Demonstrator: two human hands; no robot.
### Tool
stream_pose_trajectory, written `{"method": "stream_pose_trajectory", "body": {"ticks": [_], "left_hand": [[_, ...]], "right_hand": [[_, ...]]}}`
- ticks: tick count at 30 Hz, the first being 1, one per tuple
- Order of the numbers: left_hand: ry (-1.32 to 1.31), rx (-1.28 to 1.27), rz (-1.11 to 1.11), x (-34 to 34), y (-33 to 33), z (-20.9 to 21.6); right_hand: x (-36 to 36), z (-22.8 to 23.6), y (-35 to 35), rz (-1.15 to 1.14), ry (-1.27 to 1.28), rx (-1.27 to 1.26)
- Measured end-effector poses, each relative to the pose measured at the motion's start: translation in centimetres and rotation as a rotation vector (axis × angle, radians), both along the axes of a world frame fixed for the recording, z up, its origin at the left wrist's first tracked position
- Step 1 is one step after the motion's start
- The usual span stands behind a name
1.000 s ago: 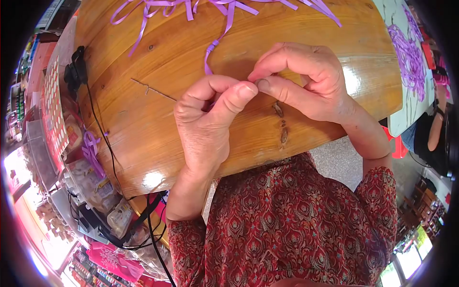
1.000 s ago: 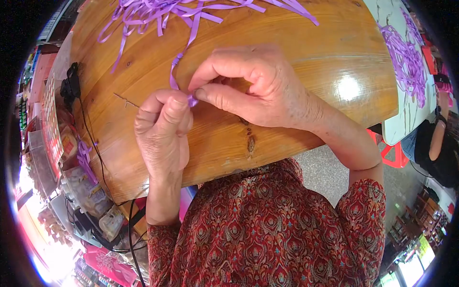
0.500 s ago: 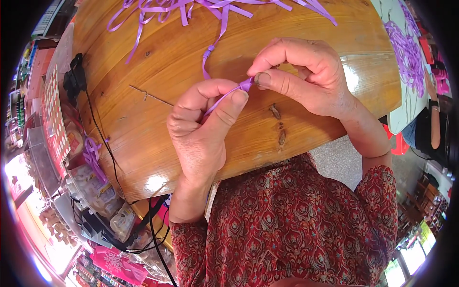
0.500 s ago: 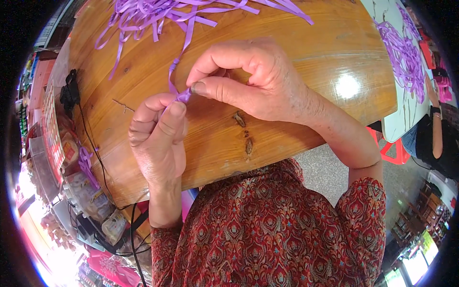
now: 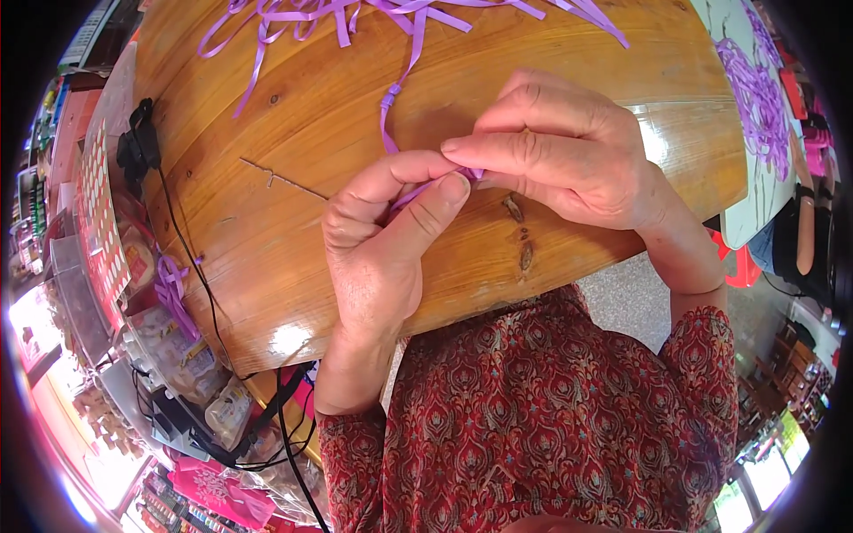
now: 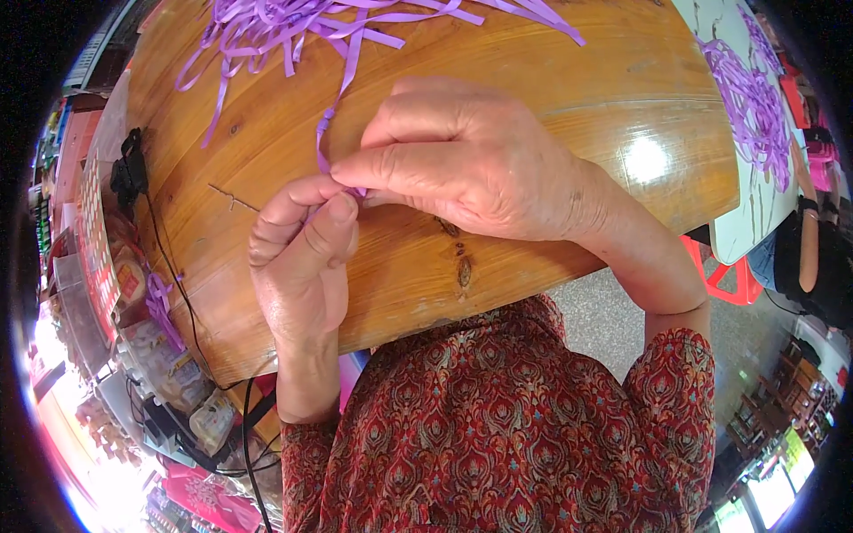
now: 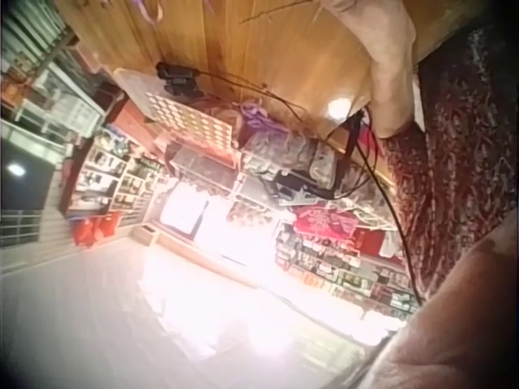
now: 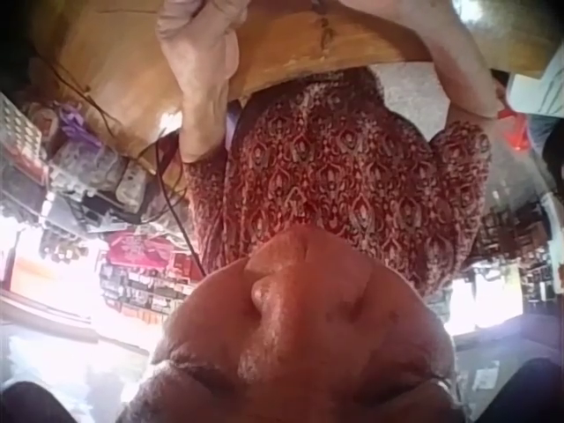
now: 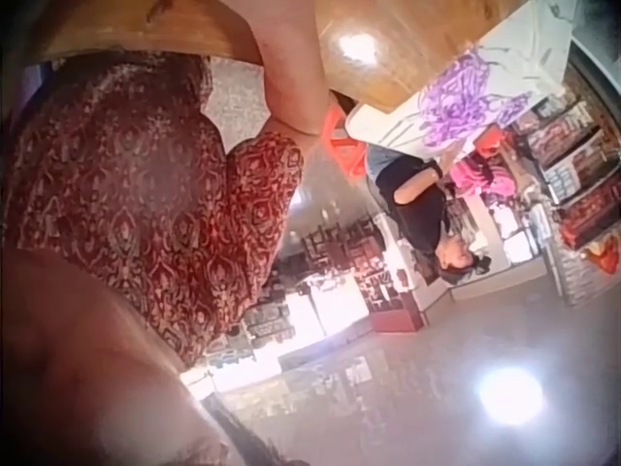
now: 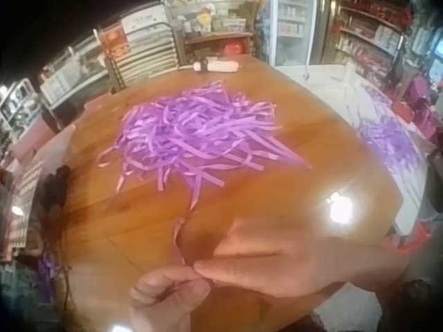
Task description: The person picks up a purple ribbon from a pile on a wooden table and ties it into a small knot. They repeat this process with several more ribbons, tying each one into a knot one at a time.
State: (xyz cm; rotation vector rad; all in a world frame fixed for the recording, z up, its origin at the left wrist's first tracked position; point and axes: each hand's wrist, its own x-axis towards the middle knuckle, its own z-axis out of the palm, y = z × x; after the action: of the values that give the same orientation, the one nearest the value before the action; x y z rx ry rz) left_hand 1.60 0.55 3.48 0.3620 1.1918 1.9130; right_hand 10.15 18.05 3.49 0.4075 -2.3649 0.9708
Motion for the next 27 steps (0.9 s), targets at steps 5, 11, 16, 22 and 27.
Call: {"method": "stream_pose_trajectory", "body": {"ticks": [5, 11, 16, 22, 27], "left_hand": [[0.044, -0.011, 0.019, 0.1, -0.04, -0.08], [0.002, -0.046, 0.002, 0.0, -0.14, -0.1], [0.029, -0.084, 0.009, -0.02, -0.08, 0.09], [0.02, -0.077, 0.016, -0.03, -0.13, 0.2], [0.033, -0.101, 0.025, 0.04, -0.03, 0.39]], "right_hand": [[-0.23, 0.16, -0.54, -0.039, 0.028, 0.036], [-0.17, -0.09, -0.41, 0.006, 0.075, -0.01], [-0.07, 0.27, -0.1, -0.019, 0.001, -0.121], [0.0, 0.46, -0.11, -0.015, -0.068, -0.176], [0.09, 0.25, -0.13, -0.035, -0.073, -0.106]]}}
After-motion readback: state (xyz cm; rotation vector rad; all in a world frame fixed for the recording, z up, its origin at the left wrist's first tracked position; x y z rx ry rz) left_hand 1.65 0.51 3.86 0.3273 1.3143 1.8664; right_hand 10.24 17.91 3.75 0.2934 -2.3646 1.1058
